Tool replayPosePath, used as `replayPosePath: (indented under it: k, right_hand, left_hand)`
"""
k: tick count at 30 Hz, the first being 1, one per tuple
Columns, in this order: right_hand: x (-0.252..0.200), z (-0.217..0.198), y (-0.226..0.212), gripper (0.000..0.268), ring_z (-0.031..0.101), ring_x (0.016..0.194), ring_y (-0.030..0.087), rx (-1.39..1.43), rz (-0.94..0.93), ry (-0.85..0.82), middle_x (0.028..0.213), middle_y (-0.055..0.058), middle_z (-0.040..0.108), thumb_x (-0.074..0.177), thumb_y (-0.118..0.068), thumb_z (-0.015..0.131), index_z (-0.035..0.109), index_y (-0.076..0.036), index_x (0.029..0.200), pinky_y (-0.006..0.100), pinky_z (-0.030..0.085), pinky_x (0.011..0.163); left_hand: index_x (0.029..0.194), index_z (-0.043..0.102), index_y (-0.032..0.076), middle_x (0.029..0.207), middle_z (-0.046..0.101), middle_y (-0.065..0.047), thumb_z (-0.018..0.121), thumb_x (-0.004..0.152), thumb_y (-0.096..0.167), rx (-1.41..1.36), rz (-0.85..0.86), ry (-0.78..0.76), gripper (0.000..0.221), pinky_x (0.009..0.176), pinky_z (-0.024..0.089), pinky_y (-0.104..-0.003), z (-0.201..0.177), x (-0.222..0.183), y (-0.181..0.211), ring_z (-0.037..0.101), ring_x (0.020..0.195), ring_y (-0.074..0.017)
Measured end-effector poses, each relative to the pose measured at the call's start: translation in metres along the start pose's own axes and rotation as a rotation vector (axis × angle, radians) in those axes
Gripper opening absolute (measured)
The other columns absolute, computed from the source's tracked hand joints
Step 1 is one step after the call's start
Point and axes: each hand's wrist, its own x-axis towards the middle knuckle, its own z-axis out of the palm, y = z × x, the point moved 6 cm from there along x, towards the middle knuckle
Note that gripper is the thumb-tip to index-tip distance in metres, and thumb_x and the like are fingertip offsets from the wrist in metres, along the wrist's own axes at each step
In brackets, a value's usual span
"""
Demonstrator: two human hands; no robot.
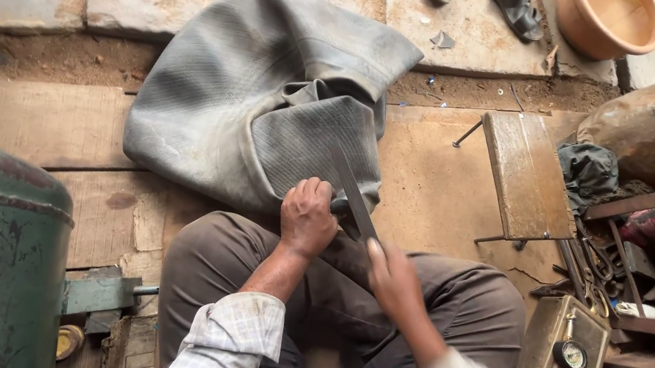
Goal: Filing the surface of a rubber inner tube near the valve to prepare it for patching.
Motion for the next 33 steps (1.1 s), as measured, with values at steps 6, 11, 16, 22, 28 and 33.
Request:
replayPosePath:
  k: [6, 11, 16, 22, 28, 33]
  right_hand:
    - [-0.059, 0.0, 0.023, 0.034, 0.057, 0.052, 0.029, 0.177, 0.376, -0.153, 0.056, 0.014, 0.057, 0.1, -0.032, 0.055, 0.063, -0.004, 0.083, 0.043, 0.046, 0.053]
    - [0.024, 0.031, -0.002, 0.037, 0.063, 0.072, 0.043, 0.029, 0.078, 0.0, 0.076, 0.022, 0.065, 0.104, -0.034, 0.053, 0.064, -0.002, 0.089, 0.05, 0.047, 0.065]
    - [0.038, 0.02, -0.01, 0.034, 0.064, 0.073, 0.04, 0.002, 0.046, 0.041, 0.08, 0.022, 0.066, 0.103, -0.034, 0.053, 0.065, -0.003, 0.095, 0.048, 0.048, 0.064]
    - [-0.049, 0.003, 0.019, 0.034, 0.062, 0.055, 0.037, 0.147, 0.276, -0.099, 0.061, 0.02, 0.06, 0.101, -0.033, 0.053, 0.064, -0.003, 0.089, 0.045, 0.048, 0.056]
    - [0.0, 0.038, 0.016, 0.037, 0.061, 0.066, 0.041, 0.072, 0.171, -0.046, 0.071, 0.023, 0.063, 0.103, -0.035, 0.053, 0.062, -0.002, 0.087, 0.048, 0.048, 0.06]
    - [0.051, 0.035, 0.009, 0.038, 0.063, 0.079, 0.045, -0.053, 0.022, 0.042, 0.085, 0.025, 0.068, 0.104, -0.037, 0.054, 0.066, -0.003, 0.09, 0.052, 0.048, 0.068]
  left_hand:
    - [0.085, 0.06, 0.005, 0.083, 0.058, -0.009, 0.06, 0.067, -0.005, -0.028, -0.015, 0.029, 0.021, 0.074, 0.049, -0.045, 0.001, 0.0, -0.001, 0.06, 0.082, -0.0309]
    - [0.084, 0.059, 0.004, 0.084, 0.058, -0.01, 0.061, 0.067, -0.003, 0.005, -0.002, 0.021, 0.018, 0.076, 0.049, -0.045, 0.003, 0.0, -0.002, 0.06, 0.083, -0.0319]
    - [0.085, 0.06, 0.005, 0.084, 0.058, -0.01, 0.063, 0.067, -0.001, 0.007, 0.033, 0.022, 0.018, 0.075, 0.048, -0.045, 0.003, -0.005, 0.002, 0.06, 0.083, -0.0327]
    - [0.085, 0.061, 0.005, 0.082, 0.058, -0.008, 0.061, 0.068, -0.004, 0.003, -0.038, -0.016, 0.019, 0.073, 0.048, -0.044, 0.012, -0.003, -0.007, 0.059, 0.08, -0.0299]
    - [0.081, 0.06, 0.005, 0.081, 0.057, -0.009, 0.061, 0.068, -0.002, 0.044, -0.01, -0.049, 0.015, 0.072, 0.048, -0.044, 0.014, -0.003, -0.007, 0.059, 0.079, -0.0299]
    - [0.082, 0.061, 0.006, 0.083, 0.058, -0.009, 0.066, 0.064, 0.001, 0.06, 0.032, -0.07, 0.019, 0.076, 0.049, -0.044, 0.003, -0.002, 0.004, 0.06, 0.083, -0.0305]
